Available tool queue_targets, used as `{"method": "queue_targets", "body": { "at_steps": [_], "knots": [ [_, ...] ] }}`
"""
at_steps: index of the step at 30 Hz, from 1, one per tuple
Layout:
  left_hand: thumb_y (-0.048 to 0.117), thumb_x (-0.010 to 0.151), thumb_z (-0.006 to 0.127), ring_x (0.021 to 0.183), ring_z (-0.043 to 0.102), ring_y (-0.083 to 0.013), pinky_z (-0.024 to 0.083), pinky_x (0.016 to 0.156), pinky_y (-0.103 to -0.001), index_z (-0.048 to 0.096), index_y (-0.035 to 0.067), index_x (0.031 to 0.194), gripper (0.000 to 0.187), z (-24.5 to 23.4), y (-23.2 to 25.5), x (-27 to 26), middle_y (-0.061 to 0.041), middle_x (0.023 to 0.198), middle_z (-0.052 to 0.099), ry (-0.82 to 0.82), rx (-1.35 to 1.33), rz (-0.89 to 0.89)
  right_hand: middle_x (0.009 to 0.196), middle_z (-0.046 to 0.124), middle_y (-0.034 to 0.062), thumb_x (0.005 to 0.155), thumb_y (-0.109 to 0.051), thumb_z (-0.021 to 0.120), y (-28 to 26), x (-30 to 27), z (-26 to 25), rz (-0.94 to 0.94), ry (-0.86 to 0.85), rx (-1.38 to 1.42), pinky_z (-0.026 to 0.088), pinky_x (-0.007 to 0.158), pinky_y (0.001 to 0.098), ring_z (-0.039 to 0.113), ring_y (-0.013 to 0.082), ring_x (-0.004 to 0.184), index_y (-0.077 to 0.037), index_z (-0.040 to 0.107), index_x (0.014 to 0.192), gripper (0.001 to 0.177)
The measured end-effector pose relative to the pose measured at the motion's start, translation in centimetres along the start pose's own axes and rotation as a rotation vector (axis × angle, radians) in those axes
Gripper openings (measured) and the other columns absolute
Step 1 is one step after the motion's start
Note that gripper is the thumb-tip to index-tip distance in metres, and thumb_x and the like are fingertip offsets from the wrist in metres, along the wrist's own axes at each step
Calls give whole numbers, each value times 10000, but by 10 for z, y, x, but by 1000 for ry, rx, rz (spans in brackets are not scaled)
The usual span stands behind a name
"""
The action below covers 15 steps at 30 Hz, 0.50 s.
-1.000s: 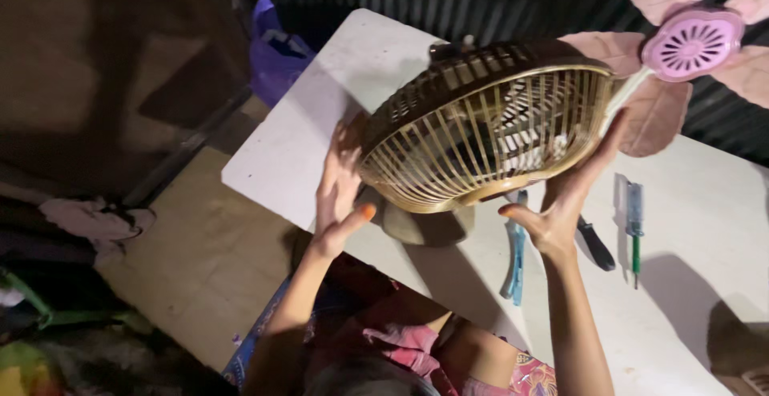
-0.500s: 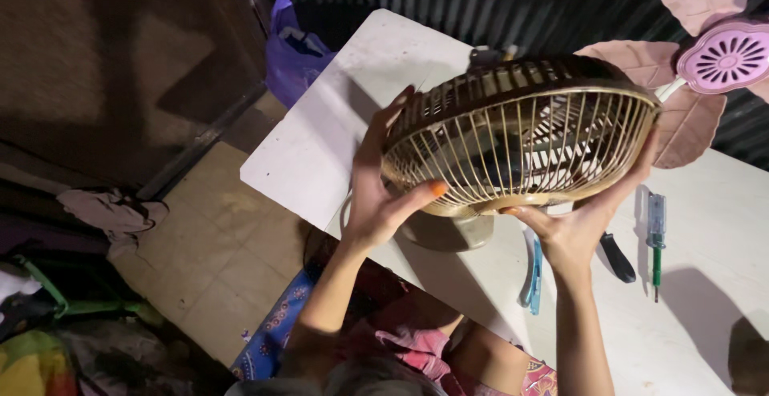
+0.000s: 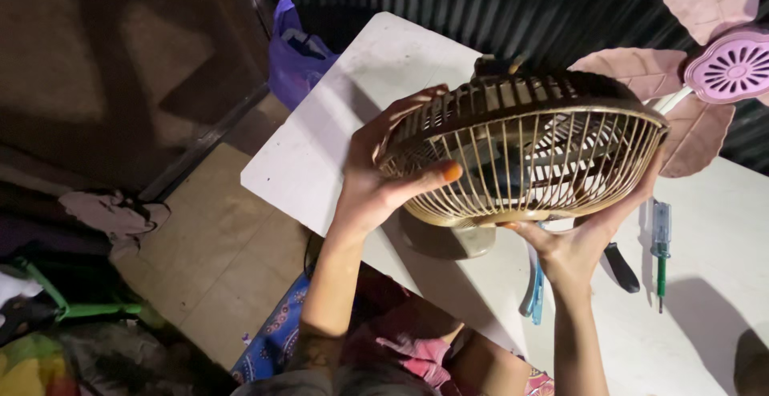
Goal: The person disassembles a small table fan by removing the front grille and fan blades, then uses a screwdriver to loosen the central hub. They place the removed parts on the table and continue adjusting the fan head.
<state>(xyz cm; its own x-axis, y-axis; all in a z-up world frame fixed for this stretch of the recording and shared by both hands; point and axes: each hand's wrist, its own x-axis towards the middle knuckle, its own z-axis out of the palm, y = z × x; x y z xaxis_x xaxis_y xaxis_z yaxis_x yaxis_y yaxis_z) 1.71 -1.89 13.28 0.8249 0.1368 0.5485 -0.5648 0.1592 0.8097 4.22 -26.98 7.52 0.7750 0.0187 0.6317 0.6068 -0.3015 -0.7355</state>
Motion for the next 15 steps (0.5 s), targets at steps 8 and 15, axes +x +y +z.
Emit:
{"method": "queue_targets", "body": {
  "at_steps": [8,15],
  "knots": [
    [108,713,921,1173,701,-209,542,1104,-344,647,-18,1307,666,1,10,10,-123,1244,735,50,-50,-172,1754,103,163,660,-503,939,-5,-1,4,-50,-8,8,228,1365,431,237,292,1595,-92,-53,1682,1483],
    [176,651,931,1069,693,-197,521,1044,-330,669,-12,1196,634,-8,8,15,-81,1106,731,31,-43,-256,1762,41,147,688,-443,958,-9,-1,5,-81,-11,-67,177,1378,443,166,287,1621,-121,-82,1688,1478]
  ]
}}
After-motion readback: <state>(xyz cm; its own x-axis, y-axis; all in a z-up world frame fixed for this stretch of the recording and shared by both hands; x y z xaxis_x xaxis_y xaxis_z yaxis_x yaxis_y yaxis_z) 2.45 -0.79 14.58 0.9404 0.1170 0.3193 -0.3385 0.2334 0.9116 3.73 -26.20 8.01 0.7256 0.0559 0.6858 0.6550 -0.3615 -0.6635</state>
